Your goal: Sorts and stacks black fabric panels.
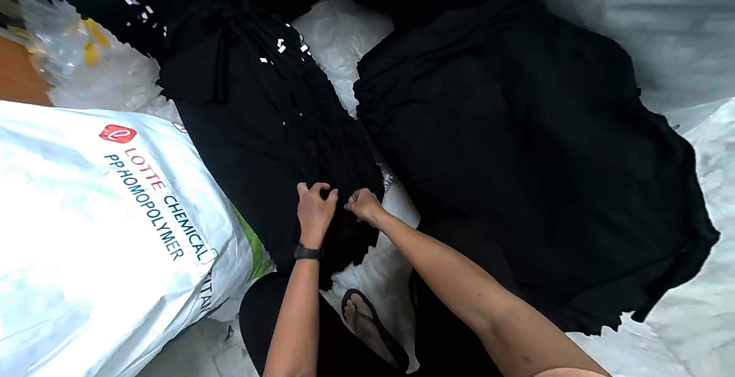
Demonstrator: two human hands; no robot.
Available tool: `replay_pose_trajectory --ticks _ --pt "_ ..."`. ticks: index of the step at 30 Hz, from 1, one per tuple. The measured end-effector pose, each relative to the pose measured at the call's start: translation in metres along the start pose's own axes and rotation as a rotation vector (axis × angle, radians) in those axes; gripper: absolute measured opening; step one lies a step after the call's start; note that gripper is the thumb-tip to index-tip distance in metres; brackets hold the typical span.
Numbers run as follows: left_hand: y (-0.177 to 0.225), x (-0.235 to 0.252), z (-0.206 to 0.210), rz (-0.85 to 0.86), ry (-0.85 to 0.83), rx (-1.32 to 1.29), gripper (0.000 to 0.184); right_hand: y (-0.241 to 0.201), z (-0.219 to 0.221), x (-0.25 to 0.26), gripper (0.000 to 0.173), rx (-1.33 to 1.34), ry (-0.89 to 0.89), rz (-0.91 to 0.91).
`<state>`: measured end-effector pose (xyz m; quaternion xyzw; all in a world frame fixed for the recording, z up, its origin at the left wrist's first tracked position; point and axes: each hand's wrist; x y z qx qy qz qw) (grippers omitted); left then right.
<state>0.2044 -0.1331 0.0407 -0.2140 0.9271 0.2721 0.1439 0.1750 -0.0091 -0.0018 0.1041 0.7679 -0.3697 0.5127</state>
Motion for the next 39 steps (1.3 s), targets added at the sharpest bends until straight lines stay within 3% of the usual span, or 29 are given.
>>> replay_pose_trajectory --ticks 2,4,10,13,16,19,20,23,27,29,33,35,39 --pt "0.003 0.014 0.021 -0.062 -0.020 0.044 0.049 0.006 0.000 0.007 0.024 0.070 -0.076 -0.033" --pt "0.002 0.024 0.034 -0.071 -0.047 0.066 0.046 0.009 -0.002 0.006 0.022 0.099 -0.068 -0.036" --pt "-0.020 0.006 -0.018 -0.137 -0.096 -0.297 0.038 0.009 -0.016 0.004 0.021 0.249 0.147 -0.004" --pt "-0.036 0.000 -0.036 -0.117 0.093 -0.071 0.033 0.010 -0.010 0.011 0.020 0.325 0.129 -0.022" --pt "-0.052 0.003 -0.018 0.157 0.304 0.283 0.038 0.012 -0.006 0.007 0.020 0.267 0.077 0.033" --pt "-0.051 0.012 0.015 0.548 0.222 0.199 0.021 0.015 0.003 -0.007 0.025 0.261 -0.049 0.025" --pt "-0.046 0.013 0.024 0.546 0.158 0.092 0.020 0.015 0.007 -0.016 0.032 0.230 -0.093 -0.007" --pt "-0.030 0.014 0.036 0.295 -0.057 -0.079 0.060 0.022 0.024 -0.041 0.044 -0.014 -0.214 -0.121" --pt "-0.036 0.008 0.037 0.293 0.005 -0.101 0.047 0.021 0.022 -0.061 0.031 -0.248 -0.190 -0.007" --pt "-0.030 0.003 0.031 0.246 0.033 -0.163 0.044 0.022 0.015 -0.057 0.029 -0.182 -0.109 0.060" --pt "-0.025 0.000 0.051 0.245 -0.032 -0.022 0.064 0.030 0.016 -0.038 0.033 -0.016 0.038 0.162" --pt "-0.025 -0.001 0.056 0.246 -0.050 0.012 0.056 0.036 0.020 -0.030 0.035 0.093 0.107 0.168" --pt "-0.019 -0.009 0.023 0.151 -0.097 -0.088 0.055 0.043 0.020 -0.019 0.031 0.247 0.146 0.136"
Point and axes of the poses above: each hand's wrist, its own x-axis towards the middle knuckle, its own z-axis out of the palm, y = z × x, and after that the axes turned 5 degrees about z, right-handed
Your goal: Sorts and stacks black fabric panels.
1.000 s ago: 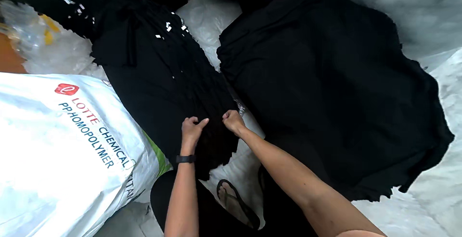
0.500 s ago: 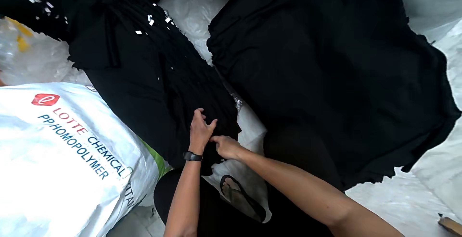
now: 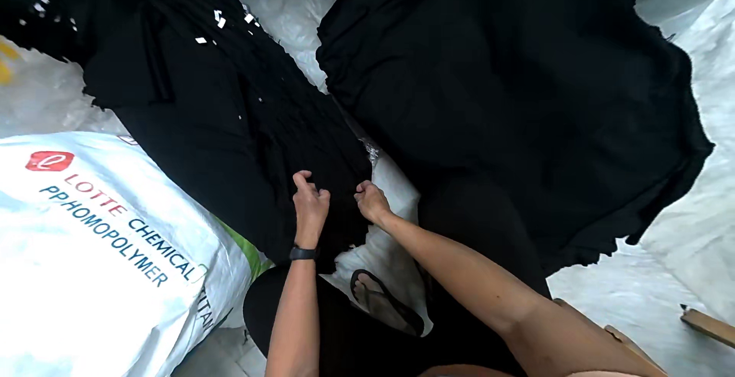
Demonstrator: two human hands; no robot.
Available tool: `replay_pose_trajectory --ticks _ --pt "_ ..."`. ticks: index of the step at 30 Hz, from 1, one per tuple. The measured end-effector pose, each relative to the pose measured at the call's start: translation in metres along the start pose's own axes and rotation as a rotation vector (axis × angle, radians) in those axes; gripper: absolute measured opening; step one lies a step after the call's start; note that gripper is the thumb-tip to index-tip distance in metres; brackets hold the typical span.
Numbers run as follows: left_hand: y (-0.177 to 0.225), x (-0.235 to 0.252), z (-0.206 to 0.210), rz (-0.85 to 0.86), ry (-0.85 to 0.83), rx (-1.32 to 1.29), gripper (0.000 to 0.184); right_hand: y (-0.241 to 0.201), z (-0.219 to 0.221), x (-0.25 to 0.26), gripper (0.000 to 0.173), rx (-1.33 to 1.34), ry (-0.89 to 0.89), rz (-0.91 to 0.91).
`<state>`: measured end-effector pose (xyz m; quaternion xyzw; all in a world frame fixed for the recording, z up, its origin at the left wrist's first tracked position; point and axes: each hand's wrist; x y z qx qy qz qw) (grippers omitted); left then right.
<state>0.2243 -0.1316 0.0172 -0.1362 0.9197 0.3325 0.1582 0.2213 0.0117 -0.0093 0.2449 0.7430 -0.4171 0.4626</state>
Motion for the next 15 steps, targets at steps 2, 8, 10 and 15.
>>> replay_pose_trajectory --ticks 2,8,10,15 --pt "0.000 -0.004 -0.015 0.004 -0.032 0.031 0.044 -0.002 0.000 0.000 0.029 -0.016 0.000 0.009" --pt "-0.001 -0.003 -0.021 0.062 -0.047 0.145 0.023 -0.012 -0.003 -0.010 0.031 -0.268 -0.019 0.029" --pt "0.001 0.000 -0.014 0.018 -0.052 0.154 0.022 -0.010 0.000 -0.014 0.030 -0.258 -0.067 -0.061" --pt "0.013 0.008 0.001 -0.080 -0.143 0.362 0.051 0.005 0.018 -0.008 0.022 -0.139 -0.291 -0.366"
Point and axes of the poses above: each hand's wrist, its own x-axis towards the middle knuckle, its own z-axis out of the palm, y = z × x, and after that the axes turned 5 degrees about z, right-handed
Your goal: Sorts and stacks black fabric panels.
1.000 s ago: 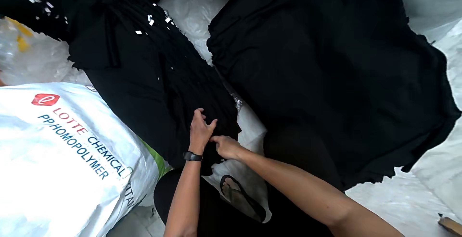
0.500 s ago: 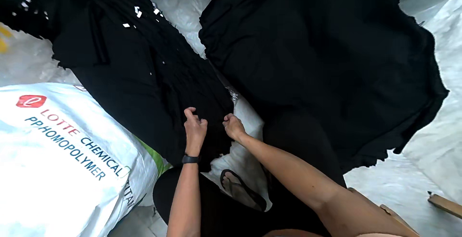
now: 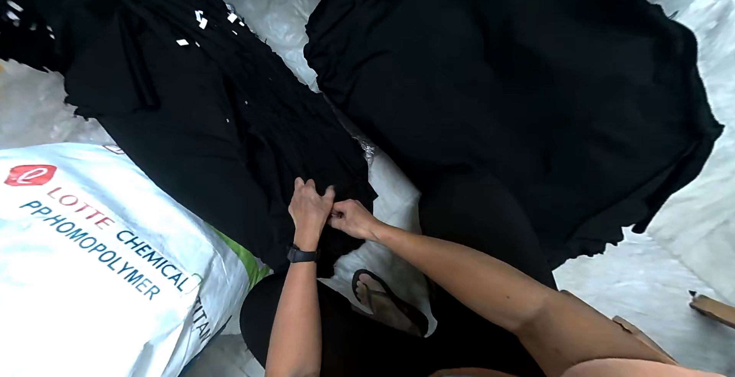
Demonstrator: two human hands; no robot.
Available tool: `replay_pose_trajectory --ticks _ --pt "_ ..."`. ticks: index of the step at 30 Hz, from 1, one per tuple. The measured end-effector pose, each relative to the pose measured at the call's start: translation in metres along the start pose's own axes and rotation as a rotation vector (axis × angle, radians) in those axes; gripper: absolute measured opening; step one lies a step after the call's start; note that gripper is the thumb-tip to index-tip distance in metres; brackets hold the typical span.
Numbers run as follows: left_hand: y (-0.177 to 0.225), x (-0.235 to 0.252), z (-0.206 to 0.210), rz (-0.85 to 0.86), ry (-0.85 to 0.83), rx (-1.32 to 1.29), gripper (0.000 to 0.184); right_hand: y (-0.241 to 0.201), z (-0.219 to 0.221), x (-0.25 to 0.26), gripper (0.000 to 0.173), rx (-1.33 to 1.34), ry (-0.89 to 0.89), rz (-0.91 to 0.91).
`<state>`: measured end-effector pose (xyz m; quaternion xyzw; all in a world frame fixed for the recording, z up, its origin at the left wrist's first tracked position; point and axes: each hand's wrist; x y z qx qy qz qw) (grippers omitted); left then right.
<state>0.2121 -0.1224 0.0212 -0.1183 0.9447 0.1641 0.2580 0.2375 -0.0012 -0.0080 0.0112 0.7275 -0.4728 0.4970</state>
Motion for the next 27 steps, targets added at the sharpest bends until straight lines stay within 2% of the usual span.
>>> replay_pose_trajectory --ticks 3,5,7,8,10,11,12,14,15,18,20,24,27 --pt "-0.009 -0.005 -0.015 -0.050 0.044 0.036 0.039 -0.007 -0.008 -0.009 0.028 -0.196 -0.079 0.241" --pt "-0.022 -0.007 -0.009 -0.005 0.244 0.067 0.043 -0.010 -0.011 -0.018 0.028 -0.324 -0.090 0.339" --pt "-0.027 -0.003 0.009 0.196 0.414 0.103 0.042 -0.010 -0.011 -0.023 0.030 -0.443 -0.075 0.344" --pt "-0.025 0.000 0.019 0.346 0.434 0.102 0.036 -0.009 -0.010 -0.023 0.032 -0.480 -0.060 0.345" --pt "-0.020 0.007 0.042 0.612 0.389 0.047 0.021 -0.007 -0.010 -0.020 0.034 -0.486 -0.025 0.359" --pt "-0.017 0.011 0.053 0.664 0.322 0.008 0.016 -0.006 -0.011 -0.019 0.035 -0.468 -0.011 0.365" --pt "-0.015 0.014 0.062 0.659 0.254 -0.023 0.014 -0.005 -0.012 -0.018 0.036 -0.441 0.002 0.370" --pt "-0.013 0.017 0.070 0.571 0.165 -0.034 0.023 -0.003 -0.016 -0.017 0.035 -0.378 0.017 0.406" --pt "-0.012 0.016 0.070 0.542 0.151 -0.033 0.019 -0.003 -0.018 -0.017 0.034 -0.337 0.032 0.425" --pt "-0.015 0.010 0.050 0.513 0.055 -0.110 0.012 0.001 -0.025 -0.009 0.034 -0.107 0.157 0.445" --pt "-0.023 0.000 0.029 0.478 -0.019 -0.164 0.013 0.007 -0.026 -0.004 0.031 0.061 0.258 0.377" --pt "-0.038 -0.015 0.010 0.312 0.006 -0.243 0.015 0.015 -0.022 0.011 0.027 0.184 0.302 0.271" --pt "-0.047 -0.014 0.009 0.277 -0.022 -0.336 0.028 0.012 -0.022 0.014 0.027 0.175 0.287 0.302"
Point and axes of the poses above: each hand's wrist, its own x-axis towards the middle knuckle, its own z-axis out of the palm, y = z × x, and after that the axes turned 5 degrees about z, right-handed
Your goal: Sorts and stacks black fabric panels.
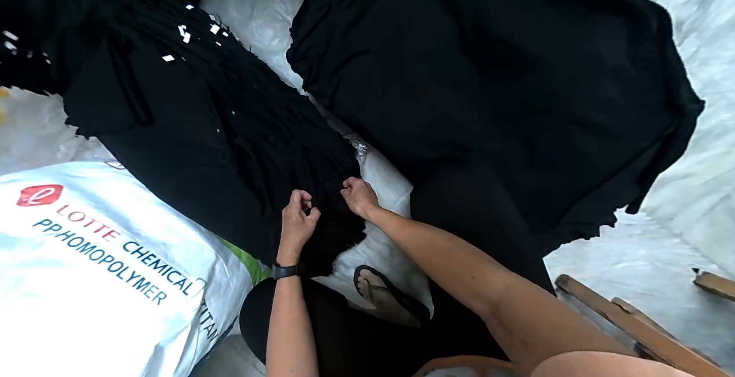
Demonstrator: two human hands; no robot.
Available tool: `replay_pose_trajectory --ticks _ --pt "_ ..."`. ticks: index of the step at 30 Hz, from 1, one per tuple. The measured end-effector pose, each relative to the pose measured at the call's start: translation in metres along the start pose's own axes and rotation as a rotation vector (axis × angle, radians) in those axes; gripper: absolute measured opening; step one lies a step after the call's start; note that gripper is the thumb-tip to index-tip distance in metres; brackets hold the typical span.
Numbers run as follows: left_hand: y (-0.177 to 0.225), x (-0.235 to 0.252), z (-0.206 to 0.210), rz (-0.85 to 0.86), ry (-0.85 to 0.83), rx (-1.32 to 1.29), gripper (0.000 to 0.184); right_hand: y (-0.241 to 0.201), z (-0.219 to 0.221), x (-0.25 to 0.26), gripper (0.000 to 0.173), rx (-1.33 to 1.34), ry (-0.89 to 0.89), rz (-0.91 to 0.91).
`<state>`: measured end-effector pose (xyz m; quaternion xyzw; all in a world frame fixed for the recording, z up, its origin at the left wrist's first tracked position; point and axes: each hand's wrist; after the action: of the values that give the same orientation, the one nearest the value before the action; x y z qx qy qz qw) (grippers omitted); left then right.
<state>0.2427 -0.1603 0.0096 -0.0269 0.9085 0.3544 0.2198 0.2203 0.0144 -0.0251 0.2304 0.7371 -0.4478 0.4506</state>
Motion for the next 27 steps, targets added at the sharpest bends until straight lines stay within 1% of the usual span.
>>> replay_pose_trajectory --ticks 2,3,7,10,13,15,16,18,19,20,21,22,23,25,26,27 --pt "-0.004 0.002 -0.003 0.003 -0.047 -0.022 0.035 -0.003 -0.001 0.000 0.026 -0.032 -0.001 0.016" --pt "-0.005 0.003 -0.005 -0.001 -0.080 -0.014 0.035 -0.004 -0.002 -0.002 0.026 -0.072 -0.002 0.022" --pt "0.001 0.008 -0.011 -0.040 -0.171 0.041 0.027 -0.009 -0.002 -0.015 0.025 -0.200 0.027 0.027" --pt "0.009 0.009 -0.016 -0.072 -0.222 0.079 0.024 -0.013 -0.002 -0.023 0.029 -0.274 -0.030 0.023" --pt "0.014 0.009 -0.020 -0.074 -0.272 0.115 0.023 -0.010 0.006 -0.024 0.027 -0.250 -0.111 -0.128" --pt "0.022 0.008 -0.021 -0.079 -0.263 0.185 0.024 -0.006 0.014 -0.024 0.027 -0.216 -0.223 -0.278" --pt "0.026 0.007 -0.019 -0.050 -0.203 0.237 0.023 -0.004 0.018 -0.023 0.028 -0.210 -0.288 -0.351" --pt "0.029 0.004 -0.007 0.118 0.074 0.299 0.021 -0.001 0.023 -0.021 0.025 -0.208 -0.364 -0.461" --pt "0.031 0.006 0.001 0.211 0.213 0.292 0.022 0.002 0.026 -0.020 0.028 -0.223 -0.378 -0.500" --pt "0.035 0.008 0.011 0.276 0.306 0.269 0.022 0.005 0.028 -0.021 0.033 -0.275 -0.398 -0.518" --pt "0.039 0.011 0.021 0.291 0.348 0.250 0.022 0.007 0.027 -0.025 0.039 -0.360 -0.436 -0.514" --pt "0.043 0.014 0.032 0.261 0.333 0.251 0.024 0.008 0.027 -0.029 0.043 -0.449 -0.475 -0.497" --pt "0.044 0.018 0.041 0.182 0.271 0.261 0.027 0.009 0.026 -0.032 0.044 -0.517 -0.503 -0.472" --pt "0.036 0.030 0.051 -0.045 0.086 0.308 0.044 0.007 0.021 -0.032 0.036 -0.564 -0.490 -0.368" --pt "0.029 0.035 0.054 -0.100 0.028 0.340 0.043 0.007 0.018 -0.030 0.031 -0.534 -0.443 -0.282" --pt "0.026 0.037 0.057 -0.114 -0.007 0.392 0.035 0.007 0.016 -0.027 0.029 -0.489 -0.370 -0.185"
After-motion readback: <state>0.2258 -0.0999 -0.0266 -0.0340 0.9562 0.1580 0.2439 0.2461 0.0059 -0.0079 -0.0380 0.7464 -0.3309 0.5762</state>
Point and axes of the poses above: each hand's wrist, its own x-axis towards the middle knuckle, its own z-axis out of the palm, y = z × x, and after that the axes turned 5 degrees about z, right-handed
